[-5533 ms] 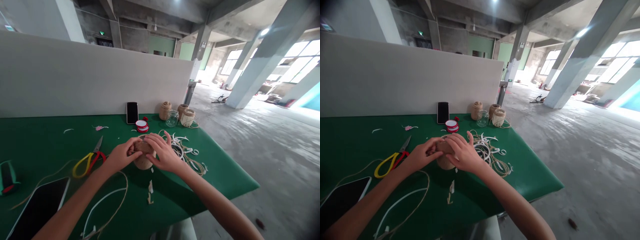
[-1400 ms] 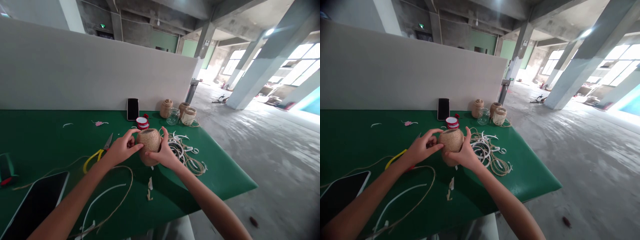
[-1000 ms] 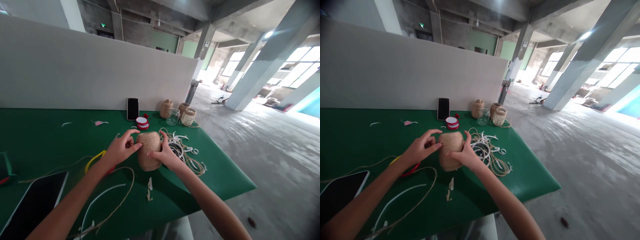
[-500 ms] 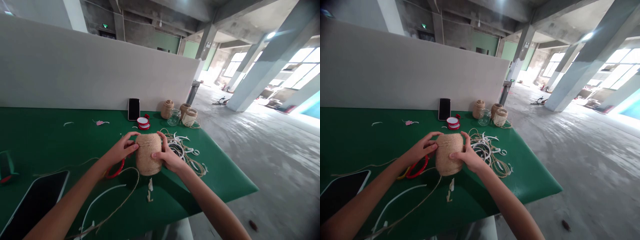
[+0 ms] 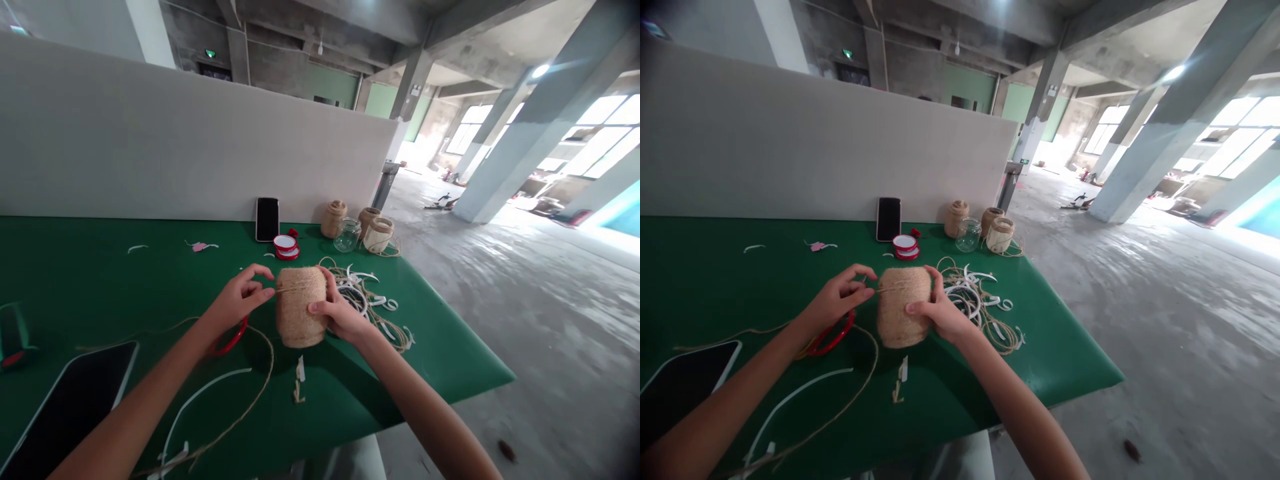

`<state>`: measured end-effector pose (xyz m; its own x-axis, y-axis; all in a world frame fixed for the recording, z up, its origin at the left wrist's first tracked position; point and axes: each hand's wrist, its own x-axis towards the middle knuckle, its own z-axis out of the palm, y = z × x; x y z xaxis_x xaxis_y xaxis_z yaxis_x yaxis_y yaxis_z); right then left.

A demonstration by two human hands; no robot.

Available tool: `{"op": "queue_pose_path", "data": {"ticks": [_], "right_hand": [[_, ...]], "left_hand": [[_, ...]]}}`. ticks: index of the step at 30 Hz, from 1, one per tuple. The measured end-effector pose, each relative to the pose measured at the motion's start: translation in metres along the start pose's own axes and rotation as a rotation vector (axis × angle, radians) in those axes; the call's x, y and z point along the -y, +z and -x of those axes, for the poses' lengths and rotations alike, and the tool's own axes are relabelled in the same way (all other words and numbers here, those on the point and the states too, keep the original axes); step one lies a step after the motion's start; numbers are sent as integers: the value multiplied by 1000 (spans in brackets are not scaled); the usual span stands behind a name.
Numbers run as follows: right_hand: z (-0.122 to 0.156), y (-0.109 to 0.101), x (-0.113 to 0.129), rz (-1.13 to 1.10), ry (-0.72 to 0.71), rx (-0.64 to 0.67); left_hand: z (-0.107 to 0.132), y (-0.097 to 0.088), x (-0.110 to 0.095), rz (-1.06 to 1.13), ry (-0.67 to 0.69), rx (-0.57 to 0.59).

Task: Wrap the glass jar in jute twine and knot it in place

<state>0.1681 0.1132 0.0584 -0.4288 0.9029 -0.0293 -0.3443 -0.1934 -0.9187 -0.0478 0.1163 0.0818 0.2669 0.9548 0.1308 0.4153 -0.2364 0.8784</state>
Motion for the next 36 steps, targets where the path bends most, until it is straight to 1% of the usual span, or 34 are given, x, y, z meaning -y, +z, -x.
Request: {"op": "queue_pose_path", "data": {"ticks": [4,7,18,23,26,34,36], "right_hand": [[0,-2,1,13,23,-21],[0,-3,1,21,32,-27],[-2,-5,-1,-12,66,-43],[-2,-6,-3,-1,67,-47],[-2,-7,-5,14,73,-71],[-3,-8,-5,-6,124,-108],[-3,-8,-6,-12,135,-107]], "left_hand": [[-2,-2,7,-57,85,15],[-2,-4,7,-64,77,21],[0,-6,6,-38,78,-36],[0,-8,5,-56,72,-5],[0,-9,7,-57,71,-1],[-2,-9,11,-106,89,47],[-2,-9,11,-107,98,37]]}}
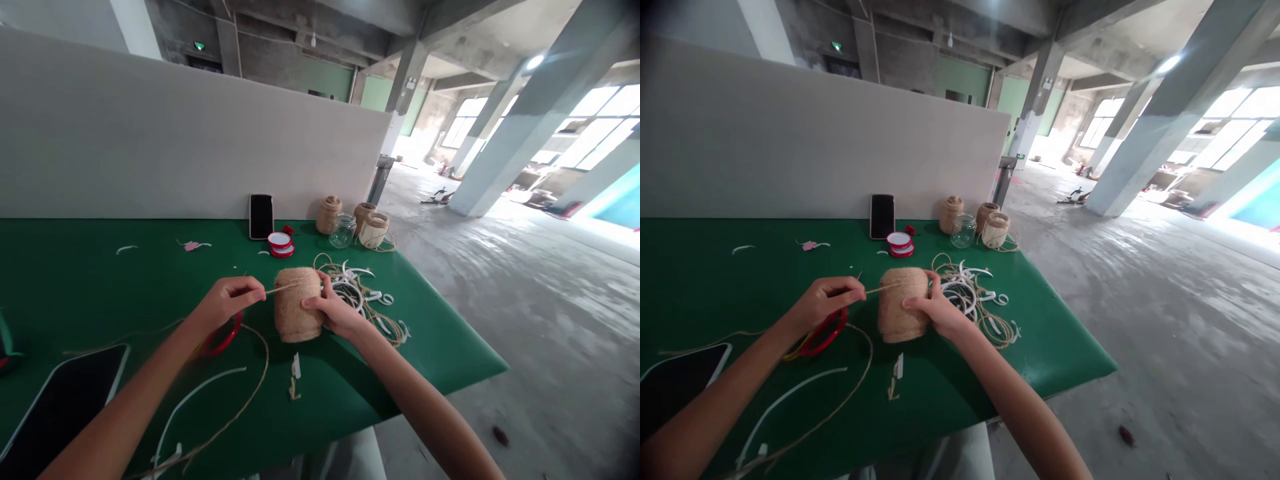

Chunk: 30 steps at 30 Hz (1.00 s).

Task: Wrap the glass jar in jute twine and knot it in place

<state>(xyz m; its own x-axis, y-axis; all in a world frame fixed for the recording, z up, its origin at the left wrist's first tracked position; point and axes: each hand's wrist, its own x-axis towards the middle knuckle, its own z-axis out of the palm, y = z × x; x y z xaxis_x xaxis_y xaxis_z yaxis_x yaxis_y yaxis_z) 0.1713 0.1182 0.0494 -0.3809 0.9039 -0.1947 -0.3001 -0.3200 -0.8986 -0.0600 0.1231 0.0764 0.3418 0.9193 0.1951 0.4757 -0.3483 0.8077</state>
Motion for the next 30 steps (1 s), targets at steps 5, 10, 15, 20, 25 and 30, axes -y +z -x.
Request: {"op": "queue_pose_path", "data": {"ticks": [5,10,15,20,25,30], "right_hand": [[-1,-1,-4,-14,2,4],[-2,-2,-4,-22,10,11],[-1,-2,-2,-40,5,30],[0,-3,-4,-44,-6,72],[1,-4,-6,-49,-21,129],[3,-4,-6,-73,-42,169]], "left_hand": [[0,0,4,4,13,-16],[0,1,3,-9,3,5],[-2,3,2,-31,-35,25],[-5,8,8,-42,-39,37],[-7,12,12,41,-100,76],[-6,15,8,185,-223,130]]}}
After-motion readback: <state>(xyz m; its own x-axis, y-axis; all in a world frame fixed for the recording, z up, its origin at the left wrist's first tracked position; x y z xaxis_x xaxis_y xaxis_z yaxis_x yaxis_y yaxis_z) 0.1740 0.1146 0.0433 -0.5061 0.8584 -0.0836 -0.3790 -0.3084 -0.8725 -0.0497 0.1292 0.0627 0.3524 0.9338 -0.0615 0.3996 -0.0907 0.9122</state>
